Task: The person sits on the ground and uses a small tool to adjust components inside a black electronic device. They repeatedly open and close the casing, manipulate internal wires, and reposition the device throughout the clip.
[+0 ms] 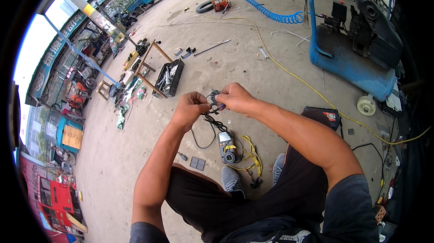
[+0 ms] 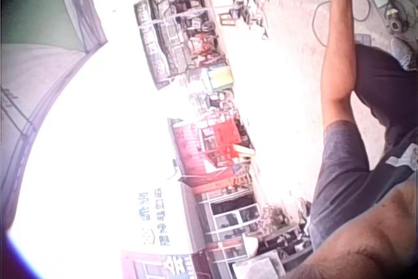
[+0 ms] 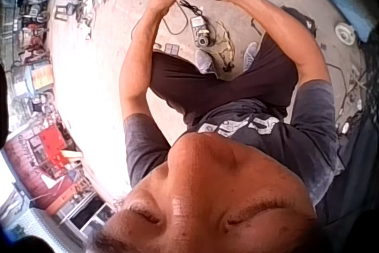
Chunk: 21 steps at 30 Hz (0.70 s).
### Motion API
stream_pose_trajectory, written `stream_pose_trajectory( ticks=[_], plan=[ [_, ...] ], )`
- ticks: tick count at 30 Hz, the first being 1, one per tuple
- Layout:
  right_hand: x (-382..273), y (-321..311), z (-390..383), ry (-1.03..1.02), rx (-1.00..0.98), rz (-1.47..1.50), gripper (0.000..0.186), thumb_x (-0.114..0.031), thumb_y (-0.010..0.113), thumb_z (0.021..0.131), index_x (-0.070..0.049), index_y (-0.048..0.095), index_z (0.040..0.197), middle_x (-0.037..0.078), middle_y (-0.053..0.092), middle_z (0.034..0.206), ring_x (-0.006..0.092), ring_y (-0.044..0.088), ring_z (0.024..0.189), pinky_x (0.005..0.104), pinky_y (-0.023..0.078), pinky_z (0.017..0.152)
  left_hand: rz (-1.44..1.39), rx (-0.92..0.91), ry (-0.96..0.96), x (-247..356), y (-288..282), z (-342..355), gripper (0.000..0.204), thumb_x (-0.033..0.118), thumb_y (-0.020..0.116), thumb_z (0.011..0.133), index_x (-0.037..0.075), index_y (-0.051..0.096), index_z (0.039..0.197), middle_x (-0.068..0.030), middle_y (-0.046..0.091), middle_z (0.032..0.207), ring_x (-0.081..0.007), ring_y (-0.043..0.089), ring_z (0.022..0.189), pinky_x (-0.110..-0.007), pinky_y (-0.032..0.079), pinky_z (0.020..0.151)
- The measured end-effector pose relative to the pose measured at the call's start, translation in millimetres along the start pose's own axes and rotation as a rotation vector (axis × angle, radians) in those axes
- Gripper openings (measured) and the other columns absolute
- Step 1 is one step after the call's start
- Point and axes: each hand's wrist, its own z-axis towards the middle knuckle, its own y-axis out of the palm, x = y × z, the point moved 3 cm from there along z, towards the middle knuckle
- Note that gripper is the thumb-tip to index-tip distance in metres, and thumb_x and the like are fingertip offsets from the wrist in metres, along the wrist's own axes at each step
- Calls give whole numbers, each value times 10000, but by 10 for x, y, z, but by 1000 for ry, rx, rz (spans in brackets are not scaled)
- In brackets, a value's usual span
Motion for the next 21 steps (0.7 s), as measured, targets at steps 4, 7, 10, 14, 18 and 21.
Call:
stream_pose_trajectory(
  ticks=[4, 7, 10, 14, 18, 21],
  plan=[
    [89, -43, 50, 136, -73, 115, 204, -204, 647, 869, -1, 659, 868, 76, 671, 766, 102, 585, 638, 250, 399, 479, 51, 13, 81, 40, 48, -12, 147, -74, 690, 763, 4, 572, 805, -28, 618, 730, -93, 585, 641, -231, 475, 587],
    [62, -18, 22, 205, -72, 213, 189, -204, 656, 863, -17, 659, 841, 58, 664, 748, 90, 554, 610, 238, 366, 449, 136, 27, 140, 38, 59, -17, 155, -84, 684, 771, 9, 564, 800, -20, 615, 727, -77, 581, 648, -218, 468, 580],
    [58, -9, 8, 225, -66, 259, 173, -191, 660, 856, -21, 662, 828, 62, 664, 743, 95, 556, 610, 247, 373, 451, 190, 39, 196, 17, 79, -4, 159, -88, 683, 770, 10, 559, 795, -14, 612, 722, -71, 578, 649, -215, 463, 574],
    [48, -19, 1, 260, -46, 348, 127, -143, 681, 827, -19, 661, 817, 71, 661, 739, 107, 552, 593, 260, 384, 449, 242, 62, 224, 57, 106, -9, 161, -85, 685, 769, 11, 557, 783, -7, 605, 711, -65, 568, 642, -218, 455, 566],
    [98, -57, 49, 228, -33, 415, 97, -88, 696, 798, -6, 648, 814, 70, 633, 710, 120, 552, 577, 276, 397, 448, 307, 85, 234, 97, 119, -22, 159, -73, 690, 771, 14, 557, 767, 2, 593, 696, -57, 547, 629, -219, 439, 551],
    [115, -72, 63, 206, 5, 445, 95, -59, 694, 788, 1, 632, 828, 69, 609, 700, 129, 550, 568, 280, 412, 452, 336, 95, 245, 134, 138, -38, 151, -65, 688, 775, 15, 561, 765, 8, 585, 687, -52, 533, 624, -219, 428, 544]
  ],
)
